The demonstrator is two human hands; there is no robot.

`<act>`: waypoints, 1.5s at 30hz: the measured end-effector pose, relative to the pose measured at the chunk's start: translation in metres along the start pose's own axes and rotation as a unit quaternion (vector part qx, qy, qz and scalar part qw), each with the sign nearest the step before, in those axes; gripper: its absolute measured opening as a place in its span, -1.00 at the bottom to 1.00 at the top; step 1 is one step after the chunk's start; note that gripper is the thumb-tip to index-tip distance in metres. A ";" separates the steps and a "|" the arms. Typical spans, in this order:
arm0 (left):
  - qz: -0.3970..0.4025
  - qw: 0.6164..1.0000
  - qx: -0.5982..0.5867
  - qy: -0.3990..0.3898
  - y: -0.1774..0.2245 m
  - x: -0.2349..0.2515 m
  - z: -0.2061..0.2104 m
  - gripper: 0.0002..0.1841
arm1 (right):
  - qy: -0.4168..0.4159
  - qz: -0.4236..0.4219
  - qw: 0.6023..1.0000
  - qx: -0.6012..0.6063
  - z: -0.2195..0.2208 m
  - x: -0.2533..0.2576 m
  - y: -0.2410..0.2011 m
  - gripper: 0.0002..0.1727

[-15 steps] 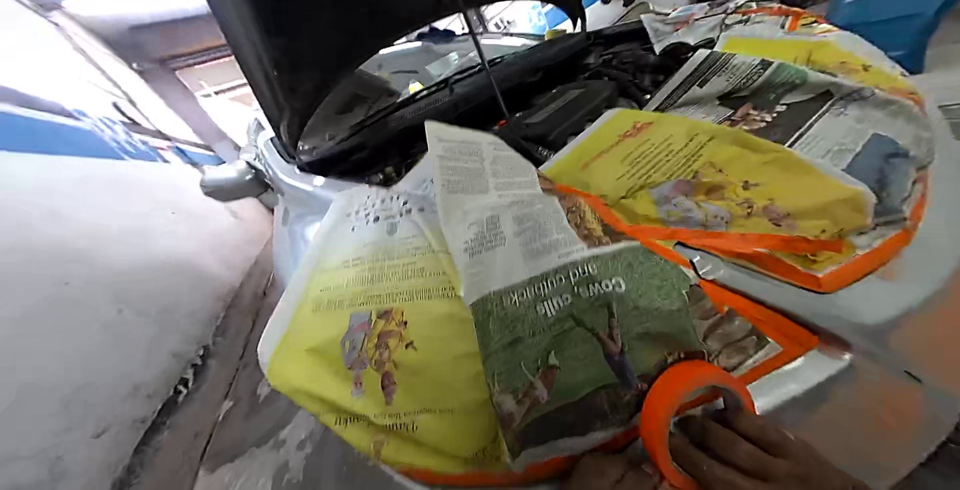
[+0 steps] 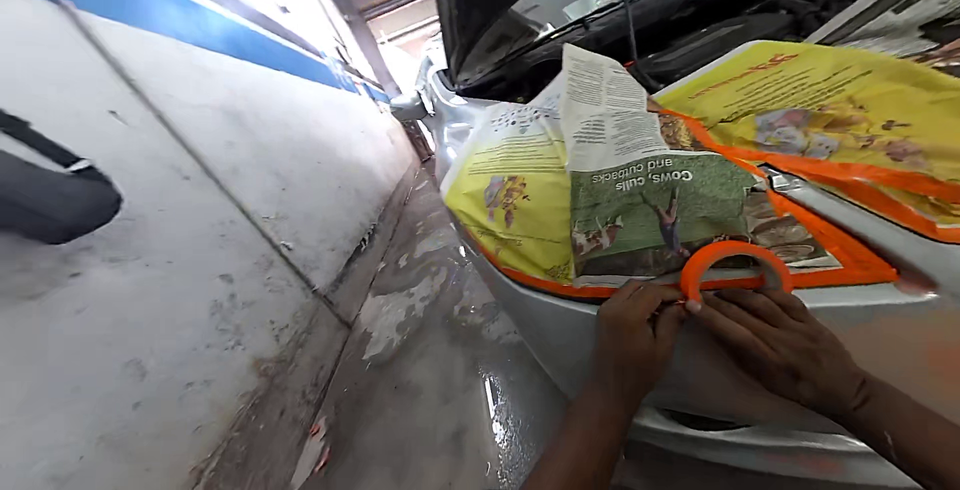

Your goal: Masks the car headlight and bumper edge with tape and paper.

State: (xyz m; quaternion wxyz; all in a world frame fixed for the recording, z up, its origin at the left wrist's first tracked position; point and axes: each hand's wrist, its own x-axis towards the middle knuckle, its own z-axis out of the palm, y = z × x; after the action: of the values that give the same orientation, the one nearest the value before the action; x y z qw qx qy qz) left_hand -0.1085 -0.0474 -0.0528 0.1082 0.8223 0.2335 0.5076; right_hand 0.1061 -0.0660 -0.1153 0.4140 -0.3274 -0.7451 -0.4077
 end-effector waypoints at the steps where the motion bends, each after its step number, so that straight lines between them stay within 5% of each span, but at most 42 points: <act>1: -0.011 1.000 0.001 -0.011 0.003 0.003 -0.003 -0.91 | 0.005 0.008 1.000 0.005 0.000 0.002 -0.001 -0.58; 6: -0.017 0.998 -0.043 -0.050 0.010 0.014 -0.031 -0.90 | -0.014 0.055 0.998 0.004 -0.021 0.033 -0.041 -0.62; 9: -0.055 0.996 -0.061 -0.038 -0.005 -0.008 -0.066 -0.88 | -0.116 0.093 0.989 0.014 -0.041 0.051 -0.098 -0.59; 14: -0.175 0.984 -0.028 0.015 -0.099 -0.053 -0.156 -0.89 | -0.268 0.142 0.953 -0.010 -0.023 0.064 -0.170 -0.55; 19: -0.101 0.994 0.001 0.041 -0.169 -0.033 -0.207 -0.91 | -0.287 0.154 0.942 -0.077 0.028 0.096 -0.216 -0.49; 27: 0.011 0.993 -0.001 0.115 -0.210 0.026 -0.227 -0.92 | -0.218 0.140 0.951 -0.170 0.060 0.154 -0.199 -0.49; 45: 0.085 0.983 0.006 0.162 -0.233 0.020 -0.212 -0.94 | -0.310 0.092 0.908 -0.264 0.072 0.159 -0.207 -0.45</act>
State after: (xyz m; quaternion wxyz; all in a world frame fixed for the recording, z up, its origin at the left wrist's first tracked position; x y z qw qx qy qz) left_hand -0.3523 0.1526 -0.0361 0.0204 0.7468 0.1800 0.6399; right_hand -0.1603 -0.0723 -0.0676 0.0959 -0.6022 -0.6675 -0.4274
